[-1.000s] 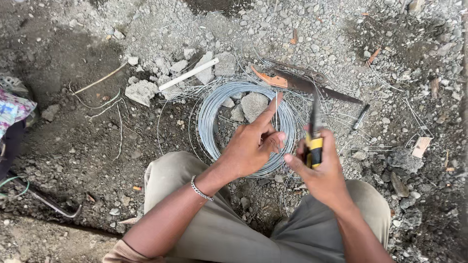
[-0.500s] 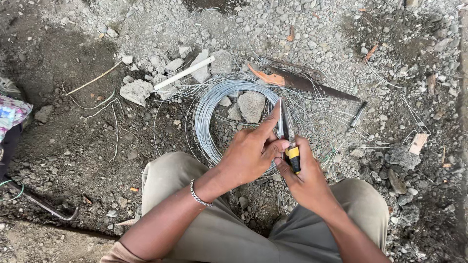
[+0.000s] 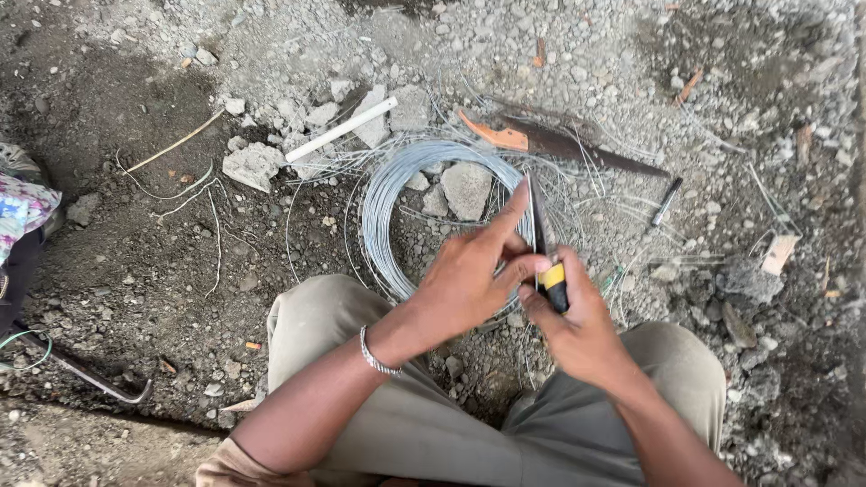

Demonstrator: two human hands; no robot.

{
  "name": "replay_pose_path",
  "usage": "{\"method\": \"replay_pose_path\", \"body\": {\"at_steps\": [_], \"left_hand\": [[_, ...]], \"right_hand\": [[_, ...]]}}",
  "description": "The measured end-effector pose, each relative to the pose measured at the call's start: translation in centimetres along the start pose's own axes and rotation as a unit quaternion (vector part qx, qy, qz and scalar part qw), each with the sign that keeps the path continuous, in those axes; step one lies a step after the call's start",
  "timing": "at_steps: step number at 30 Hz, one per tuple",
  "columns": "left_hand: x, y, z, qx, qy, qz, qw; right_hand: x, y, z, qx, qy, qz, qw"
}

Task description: The person cuts multiple segments of thin silver wire from a large coil using pliers while sitting on the ground.

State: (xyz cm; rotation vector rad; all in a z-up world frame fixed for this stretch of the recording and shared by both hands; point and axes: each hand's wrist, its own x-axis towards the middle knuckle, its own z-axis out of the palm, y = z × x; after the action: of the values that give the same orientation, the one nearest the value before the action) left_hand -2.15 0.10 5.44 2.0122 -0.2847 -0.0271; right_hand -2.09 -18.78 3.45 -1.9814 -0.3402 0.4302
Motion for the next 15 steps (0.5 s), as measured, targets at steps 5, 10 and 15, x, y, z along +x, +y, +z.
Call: {"method": "replay_pose_path", "body": {"at_steps": [5,10,15], "left_hand": [[0.6,-2.5,2.3,-0.172,-0.01,-0.036,0.984],[-0.8,-3.6,5.0,-0.427,-0.285,0.004,0.859],[-1.0,-3.5,5.7,-0.557,-0.259,0.03,0.789]], "right_hand": [[0.9,-2.6,-3.0,0.264,0.031,0.021,0.964],[1.9,-7.4,-6.6,0.461,0.067,0.033,0.884],[1.8,-9.5,-6.9,0.51,0.018,0.014,0.86]]}}
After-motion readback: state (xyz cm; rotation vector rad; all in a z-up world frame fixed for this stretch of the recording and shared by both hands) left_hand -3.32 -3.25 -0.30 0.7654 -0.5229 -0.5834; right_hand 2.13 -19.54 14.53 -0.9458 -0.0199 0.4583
